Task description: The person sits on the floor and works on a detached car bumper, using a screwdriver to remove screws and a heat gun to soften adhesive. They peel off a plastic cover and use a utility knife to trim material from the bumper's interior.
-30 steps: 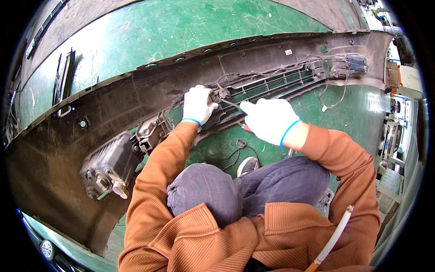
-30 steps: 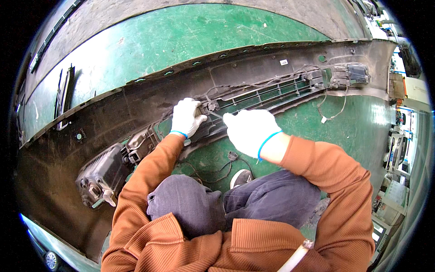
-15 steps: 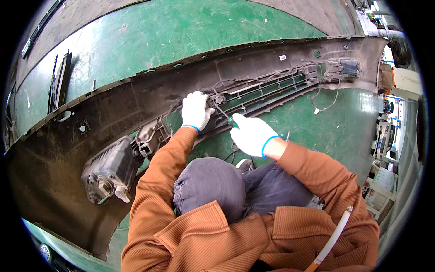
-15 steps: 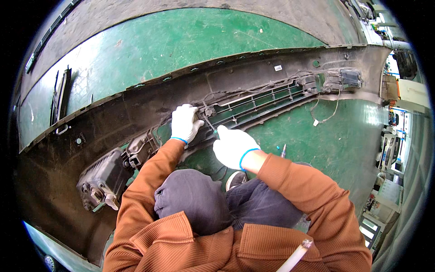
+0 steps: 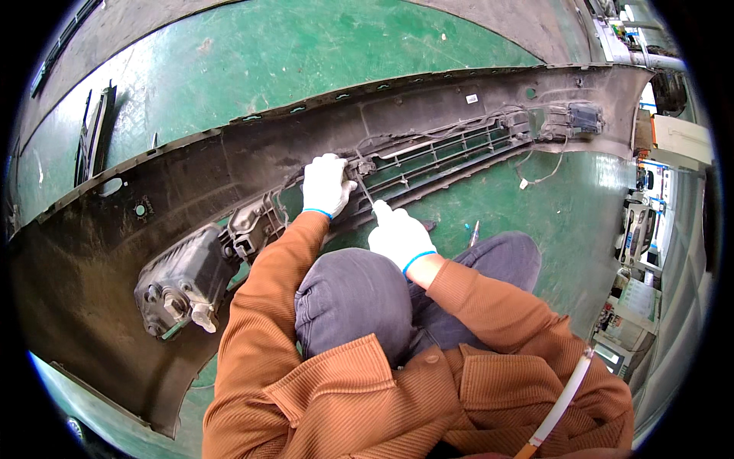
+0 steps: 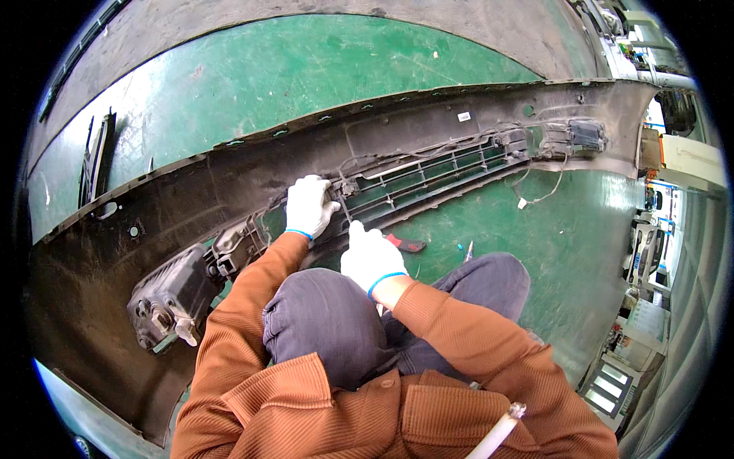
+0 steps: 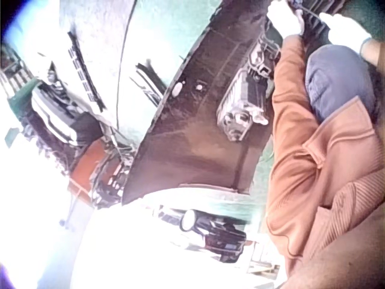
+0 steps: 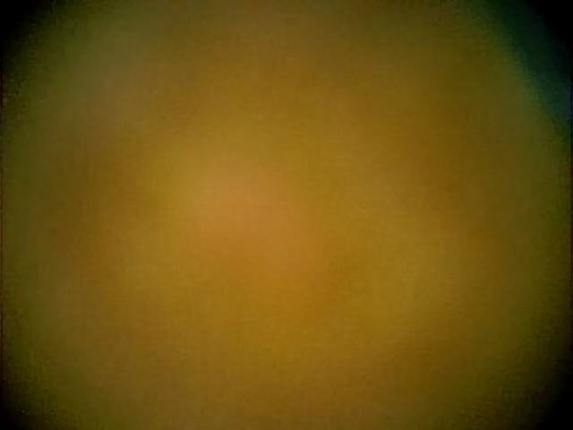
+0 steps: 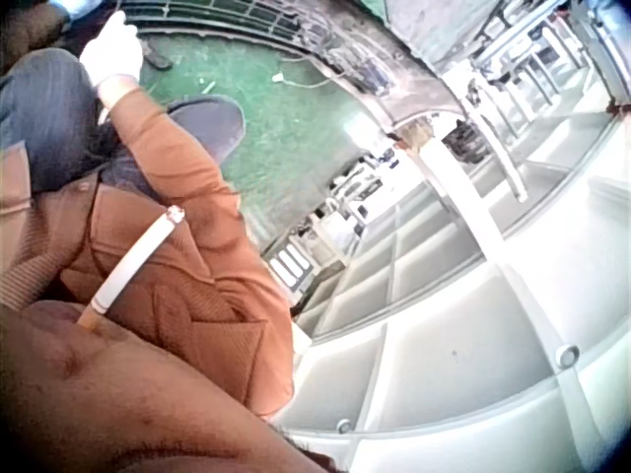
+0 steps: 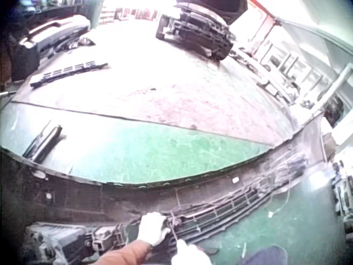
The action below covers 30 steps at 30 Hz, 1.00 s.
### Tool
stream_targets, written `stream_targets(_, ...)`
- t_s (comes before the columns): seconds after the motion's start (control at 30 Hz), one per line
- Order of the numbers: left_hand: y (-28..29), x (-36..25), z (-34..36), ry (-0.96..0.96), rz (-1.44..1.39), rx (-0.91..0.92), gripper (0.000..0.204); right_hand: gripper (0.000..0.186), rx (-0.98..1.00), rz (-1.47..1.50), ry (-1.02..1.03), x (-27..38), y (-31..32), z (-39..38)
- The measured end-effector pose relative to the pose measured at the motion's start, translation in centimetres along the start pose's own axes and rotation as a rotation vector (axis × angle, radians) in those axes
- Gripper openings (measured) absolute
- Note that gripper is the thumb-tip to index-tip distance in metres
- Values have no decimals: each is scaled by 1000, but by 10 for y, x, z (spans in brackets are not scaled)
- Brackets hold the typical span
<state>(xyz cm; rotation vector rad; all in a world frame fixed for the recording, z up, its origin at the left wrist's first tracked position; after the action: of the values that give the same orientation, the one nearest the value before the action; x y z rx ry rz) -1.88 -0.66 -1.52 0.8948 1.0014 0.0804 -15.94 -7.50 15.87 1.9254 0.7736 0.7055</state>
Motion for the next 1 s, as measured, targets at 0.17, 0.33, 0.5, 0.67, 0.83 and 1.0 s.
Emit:
stream_targets(0.17, -1, 1, -4, -12, -7, -10, 54, 53, 101, -30, -103, 21, 6, 5)
stream_targets(0.33, -4, 3, -4, -33, -8, -50, 52, 58, 178, -20, -198, 54, 9, 19)
stream_targets(0.5, -7, 10, -3, -52, -4, -72, 45, 45, 84, -52, -117, 82, 18, 23)
stream_targets(0.67, 4, -2, 4, -39, 83, 69, 38, 34, 47, -32, -46, 48, 12, 49)
stream_targets(0.83, 0, 5, -3, -100, 24, 6, 47, 35, 100, -137, 13, 33, 6, 43)
stream_targets(1.0, 3, 3, 3, -93, 52, 46, 54, 36, 230, -23, 150, -5, 73, 23)
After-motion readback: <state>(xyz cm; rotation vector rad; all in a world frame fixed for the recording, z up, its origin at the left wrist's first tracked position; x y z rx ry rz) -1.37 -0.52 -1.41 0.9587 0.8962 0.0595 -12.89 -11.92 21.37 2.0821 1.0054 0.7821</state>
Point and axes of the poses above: each hand's wrist, its own z-axis towards the middle knuckle, its own y-axis out of the back of the hand, x = y × z, the point moved 1 cm from there along z, towards the middle knuckle, and after that the axes turned 12 degrees about -x, right-handed, at the moved point
